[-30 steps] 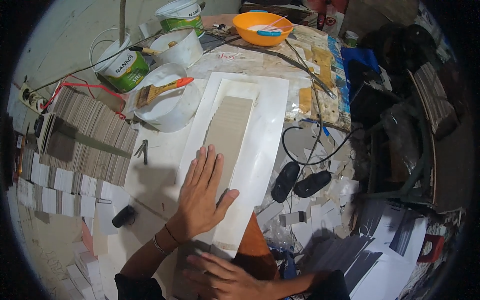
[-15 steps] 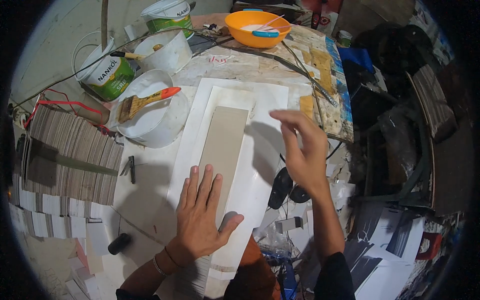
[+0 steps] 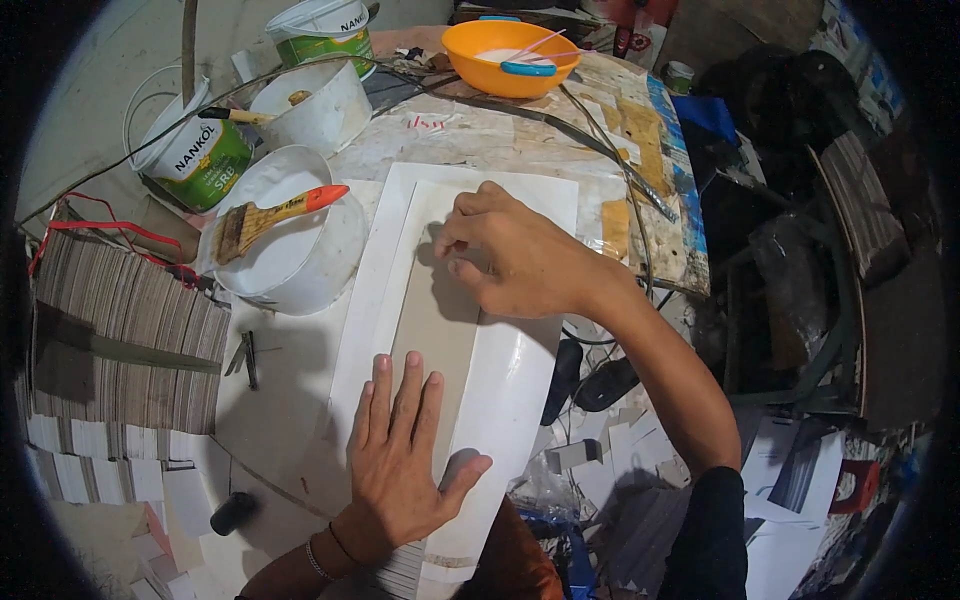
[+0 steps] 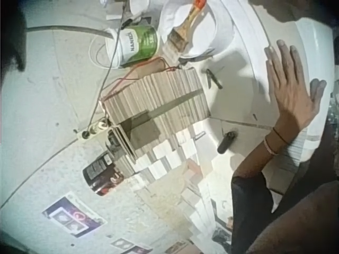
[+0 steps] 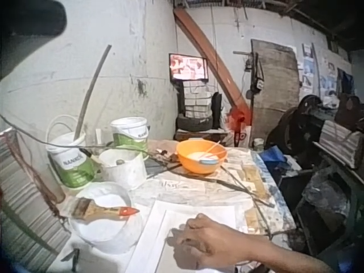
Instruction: Manually aligning paper stacks and applying glue to cardboard strips for binding.
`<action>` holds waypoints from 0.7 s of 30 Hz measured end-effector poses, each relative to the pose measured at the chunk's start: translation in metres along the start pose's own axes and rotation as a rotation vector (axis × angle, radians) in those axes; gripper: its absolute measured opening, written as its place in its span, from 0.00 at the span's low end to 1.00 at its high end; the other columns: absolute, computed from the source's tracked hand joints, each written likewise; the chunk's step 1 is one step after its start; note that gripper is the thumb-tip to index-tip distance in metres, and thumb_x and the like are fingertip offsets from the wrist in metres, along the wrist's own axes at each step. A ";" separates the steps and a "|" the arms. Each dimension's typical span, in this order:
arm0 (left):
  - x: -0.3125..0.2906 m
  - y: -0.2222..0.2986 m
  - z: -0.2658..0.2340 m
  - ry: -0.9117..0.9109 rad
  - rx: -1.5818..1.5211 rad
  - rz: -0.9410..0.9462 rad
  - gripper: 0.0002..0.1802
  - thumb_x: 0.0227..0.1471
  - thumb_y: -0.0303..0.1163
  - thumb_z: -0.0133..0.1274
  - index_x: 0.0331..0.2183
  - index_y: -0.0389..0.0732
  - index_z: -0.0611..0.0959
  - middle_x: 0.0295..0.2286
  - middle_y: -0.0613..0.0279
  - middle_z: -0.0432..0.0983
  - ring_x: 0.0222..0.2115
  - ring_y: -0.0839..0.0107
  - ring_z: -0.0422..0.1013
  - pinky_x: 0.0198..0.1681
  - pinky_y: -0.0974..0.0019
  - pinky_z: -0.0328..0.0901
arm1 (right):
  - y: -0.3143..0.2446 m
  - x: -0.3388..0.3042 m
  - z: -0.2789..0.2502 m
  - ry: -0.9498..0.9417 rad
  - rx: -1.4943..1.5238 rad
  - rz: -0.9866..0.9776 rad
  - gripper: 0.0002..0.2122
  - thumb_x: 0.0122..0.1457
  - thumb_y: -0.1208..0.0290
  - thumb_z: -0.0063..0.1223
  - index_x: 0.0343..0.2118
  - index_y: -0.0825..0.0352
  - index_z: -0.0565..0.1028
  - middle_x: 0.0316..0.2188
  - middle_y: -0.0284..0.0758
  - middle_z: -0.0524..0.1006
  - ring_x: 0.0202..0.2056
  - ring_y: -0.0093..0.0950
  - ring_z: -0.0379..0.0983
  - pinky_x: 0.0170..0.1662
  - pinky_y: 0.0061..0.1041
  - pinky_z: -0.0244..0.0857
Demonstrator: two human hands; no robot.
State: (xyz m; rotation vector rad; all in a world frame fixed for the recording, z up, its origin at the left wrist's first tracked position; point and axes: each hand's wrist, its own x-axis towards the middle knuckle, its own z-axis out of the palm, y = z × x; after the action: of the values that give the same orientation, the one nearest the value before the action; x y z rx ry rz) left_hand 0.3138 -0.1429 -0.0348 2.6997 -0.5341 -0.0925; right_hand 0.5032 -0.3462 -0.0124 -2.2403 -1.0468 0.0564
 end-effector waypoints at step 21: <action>0.000 0.001 -0.002 0.018 -0.006 0.015 0.48 0.57 0.55 0.58 0.62 0.23 0.67 0.67 0.33 0.52 0.69 0.30 0.43 0.68 0.35 0.45 | 0.021 0.010 0.016 -0.084 0.075 0.234 0.15 0.58 0.61 0.62 0.30 0.71 0.78 0.31 0.44 0.78 0.41 0.41 0.71 0.48 0.38 0.66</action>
State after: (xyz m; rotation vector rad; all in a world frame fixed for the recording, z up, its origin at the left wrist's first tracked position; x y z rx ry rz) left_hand 0.3139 -0.1432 -0.0326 2.6875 -0.5480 -0.0660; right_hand 0.5186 -0.3403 -0.0350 -2.2976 -0.8063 0.2876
